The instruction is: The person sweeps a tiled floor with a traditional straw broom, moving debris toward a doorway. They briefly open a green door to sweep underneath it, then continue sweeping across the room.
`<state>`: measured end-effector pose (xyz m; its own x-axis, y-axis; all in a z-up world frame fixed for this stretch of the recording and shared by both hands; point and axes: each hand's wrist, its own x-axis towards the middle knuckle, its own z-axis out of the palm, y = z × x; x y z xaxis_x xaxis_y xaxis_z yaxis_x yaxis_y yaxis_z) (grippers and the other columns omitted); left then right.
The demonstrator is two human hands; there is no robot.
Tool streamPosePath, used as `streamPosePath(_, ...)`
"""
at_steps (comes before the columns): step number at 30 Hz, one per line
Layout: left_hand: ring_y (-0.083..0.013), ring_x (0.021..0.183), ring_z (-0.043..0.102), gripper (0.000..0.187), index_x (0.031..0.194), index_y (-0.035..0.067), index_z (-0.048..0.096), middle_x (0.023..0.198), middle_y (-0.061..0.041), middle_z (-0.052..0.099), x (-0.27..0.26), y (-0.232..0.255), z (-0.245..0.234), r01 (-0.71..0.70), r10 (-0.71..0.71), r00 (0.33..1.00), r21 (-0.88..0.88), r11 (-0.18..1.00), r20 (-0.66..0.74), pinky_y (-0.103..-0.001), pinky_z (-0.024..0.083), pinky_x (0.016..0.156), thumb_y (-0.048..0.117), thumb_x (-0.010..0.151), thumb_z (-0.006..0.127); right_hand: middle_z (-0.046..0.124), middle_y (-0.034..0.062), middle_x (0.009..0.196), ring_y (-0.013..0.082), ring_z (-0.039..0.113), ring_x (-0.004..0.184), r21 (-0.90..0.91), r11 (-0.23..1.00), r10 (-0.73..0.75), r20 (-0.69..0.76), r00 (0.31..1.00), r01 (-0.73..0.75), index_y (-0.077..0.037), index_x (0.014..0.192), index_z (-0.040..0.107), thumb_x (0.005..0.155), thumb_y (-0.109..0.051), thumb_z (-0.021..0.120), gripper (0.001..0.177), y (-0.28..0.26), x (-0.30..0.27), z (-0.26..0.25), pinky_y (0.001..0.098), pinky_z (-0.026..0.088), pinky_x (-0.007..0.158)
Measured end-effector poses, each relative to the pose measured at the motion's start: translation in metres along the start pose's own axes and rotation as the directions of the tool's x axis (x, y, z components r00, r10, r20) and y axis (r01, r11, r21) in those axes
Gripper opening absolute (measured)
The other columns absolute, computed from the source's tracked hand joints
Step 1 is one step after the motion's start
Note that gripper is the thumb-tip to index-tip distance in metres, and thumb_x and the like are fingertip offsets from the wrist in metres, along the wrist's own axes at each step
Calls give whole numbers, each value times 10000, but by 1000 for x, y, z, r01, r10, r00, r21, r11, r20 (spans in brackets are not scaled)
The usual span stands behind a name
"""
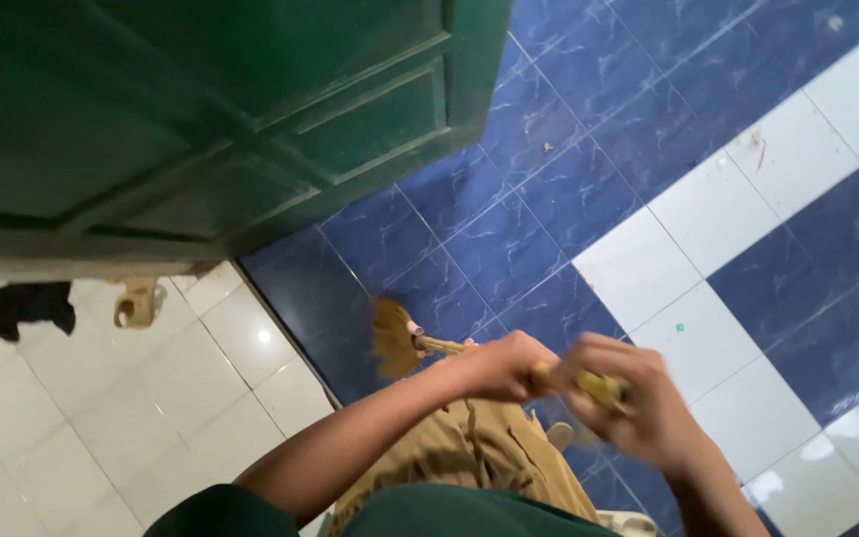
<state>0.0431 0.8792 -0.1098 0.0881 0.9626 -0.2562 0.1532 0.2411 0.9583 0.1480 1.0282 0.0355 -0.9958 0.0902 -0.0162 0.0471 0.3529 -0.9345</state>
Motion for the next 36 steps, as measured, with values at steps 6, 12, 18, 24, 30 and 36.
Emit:
streamPosePath(6,-199,1151,690,718,1334,289,658,1283,-20,735,37,-83,-17,288,-279,956,118,950,-86,-438,558,780,49,665,556,705,-5,1293,205,745,903,-123,986,130,174,976,-110,-106,1029,691,794,55,693,285,110,15,59,377,574,720)
streamPosePath(12,-179,670,547,166,759,131,660,793,-57,626,157,-231,-39,752,-787,601,-235,616,-140,-330,461,587,265,662,674,544,145,919,327,536,650,-474,879,-36,19,999,40,-29,830,526,791,38,635,134,224,37,88,496,352,436)
streamPosePath(18,-385,1301,579,293,1146,205,631,1638,-151,386,158,-108,-81,216,-178,972,276,936,-157,-442,426,1041,145,866,572,566,117,1204,367,559,1044,-490,850,124,-174,977,-195,-14,912,553,829,97,619,154,180,26,39,465,517,645)
streamPosePath(24,-453,657,544,109,727,81,547,690,-164,558,165,-44,-74,-580,524,806,541,609,274,-556,471,1000,72,825,594,639,98,1124,292,619,957,-164,930,190,-554,810,-330,-91,981,575,911,-40,618,97,54,-14,50,382,488,781)
streamPosePath(30,-372,733,689,309,768,163,598,733,-77,693,89,68,-75,-757,280,251,7,654,927,-509,485,583,462,822,653,745,84,867,153,739,727,121,761,226,-970,86,-637,-84,787,700,825,-89,679,44,-128,55,105,212,548,722)
streamPosePath(36,-387,591,555,287,706,94,633,664,-171,666,9,75,-38,-380,334,-250,-409,829,909,-432,466,618,375,747,593,559,43,559,149,493,532,581,343,169,-811,-560,-738,-36,592,584,883,-59,615,294,-190,106,148,263,395,591)
